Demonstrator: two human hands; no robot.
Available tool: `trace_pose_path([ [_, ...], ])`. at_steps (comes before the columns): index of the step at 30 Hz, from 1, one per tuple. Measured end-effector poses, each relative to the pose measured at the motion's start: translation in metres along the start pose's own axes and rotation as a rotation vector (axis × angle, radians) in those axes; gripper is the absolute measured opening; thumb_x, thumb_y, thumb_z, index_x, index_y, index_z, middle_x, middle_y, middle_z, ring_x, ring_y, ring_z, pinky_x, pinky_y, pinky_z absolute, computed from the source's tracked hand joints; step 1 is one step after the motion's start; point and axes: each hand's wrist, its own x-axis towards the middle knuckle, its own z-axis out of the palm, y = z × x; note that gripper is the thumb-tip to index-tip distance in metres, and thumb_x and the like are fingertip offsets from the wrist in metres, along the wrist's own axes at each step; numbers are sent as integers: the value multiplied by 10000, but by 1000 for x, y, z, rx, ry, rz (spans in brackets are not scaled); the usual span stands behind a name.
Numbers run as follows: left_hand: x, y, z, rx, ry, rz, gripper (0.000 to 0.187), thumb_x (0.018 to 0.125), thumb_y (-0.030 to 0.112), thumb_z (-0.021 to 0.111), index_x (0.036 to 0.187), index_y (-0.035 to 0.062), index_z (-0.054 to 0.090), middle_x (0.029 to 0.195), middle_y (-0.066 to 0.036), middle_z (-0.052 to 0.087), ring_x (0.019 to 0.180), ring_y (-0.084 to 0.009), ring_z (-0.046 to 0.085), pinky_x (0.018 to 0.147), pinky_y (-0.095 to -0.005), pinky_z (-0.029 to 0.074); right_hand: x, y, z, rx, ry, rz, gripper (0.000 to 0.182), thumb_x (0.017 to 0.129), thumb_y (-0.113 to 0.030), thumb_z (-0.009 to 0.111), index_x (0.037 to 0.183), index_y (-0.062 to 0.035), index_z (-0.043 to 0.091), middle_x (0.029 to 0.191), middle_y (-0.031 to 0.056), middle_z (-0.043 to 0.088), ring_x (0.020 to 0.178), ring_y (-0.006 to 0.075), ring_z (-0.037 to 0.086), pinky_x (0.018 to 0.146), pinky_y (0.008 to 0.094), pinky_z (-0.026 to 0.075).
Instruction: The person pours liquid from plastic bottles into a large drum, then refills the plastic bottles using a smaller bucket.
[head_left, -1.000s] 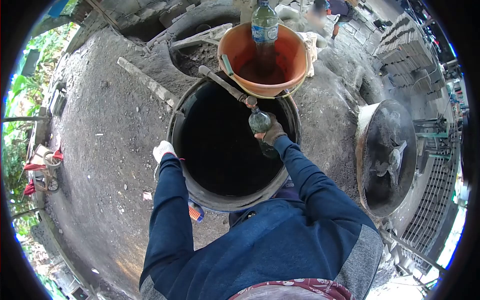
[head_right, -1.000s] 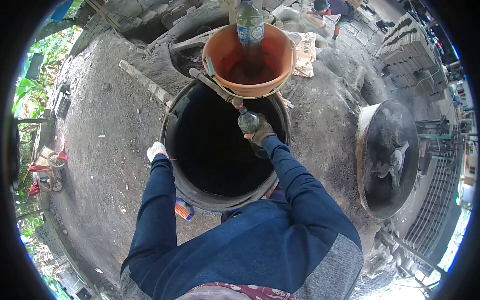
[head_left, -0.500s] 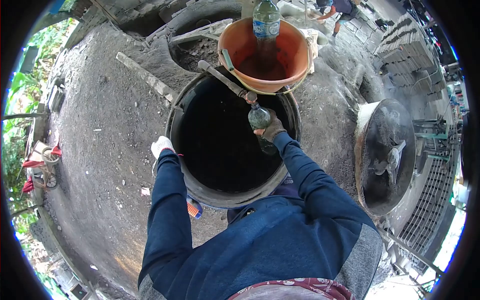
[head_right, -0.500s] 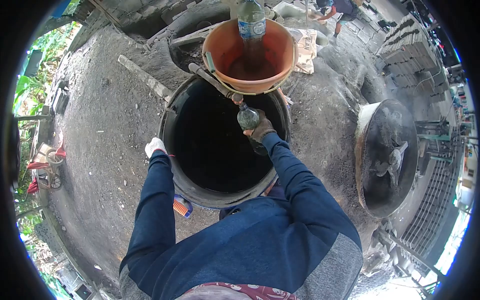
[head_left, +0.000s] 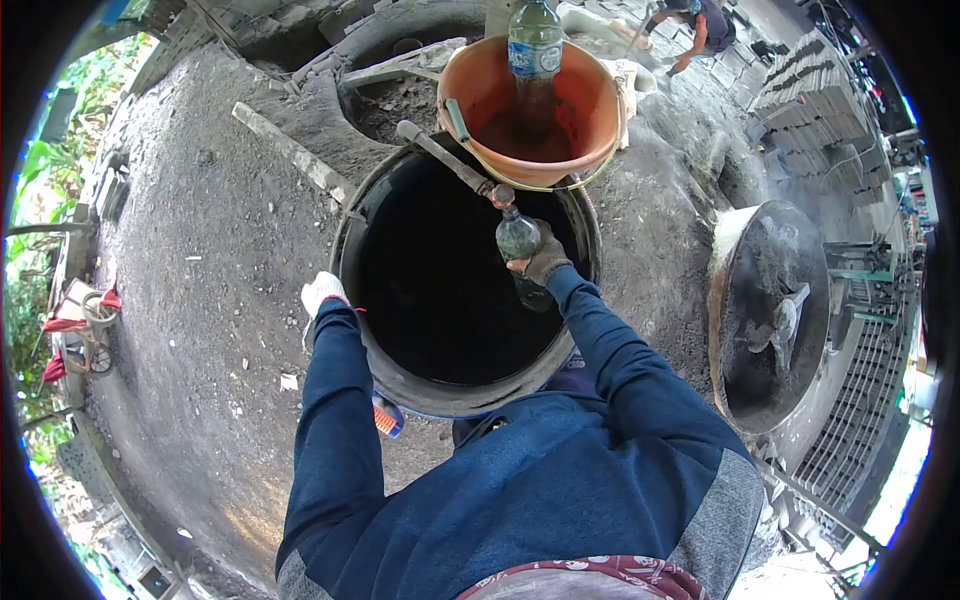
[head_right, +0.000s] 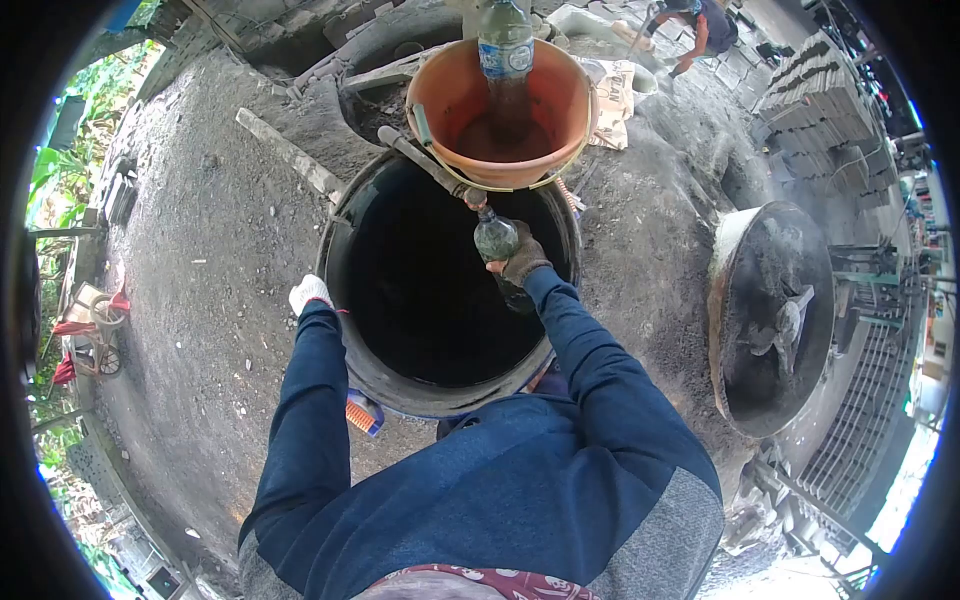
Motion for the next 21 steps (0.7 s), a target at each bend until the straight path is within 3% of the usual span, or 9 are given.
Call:
trace_pose_path([
  [16,12,-2,26,-78,25,-40,215,993,135,548,1046,115,755,1053,-93,783,976,-244,757,867,-376,531,-2,-9,-2,-11,27,27,998,575,-191,1000,1422,-96,479,1336,135,643,1254,283,618,1091,395,488],
  [21,0,-1,-4,8,-19,6,229,1000,137,543,1079,110,757,1089,-94,778,1012,-250,751,902,-376,523,3,3,1,5,-7,49,1015,570,-183,989,1432,-88,461,1346,120,615,1249,255,602,1091,389,483],
])
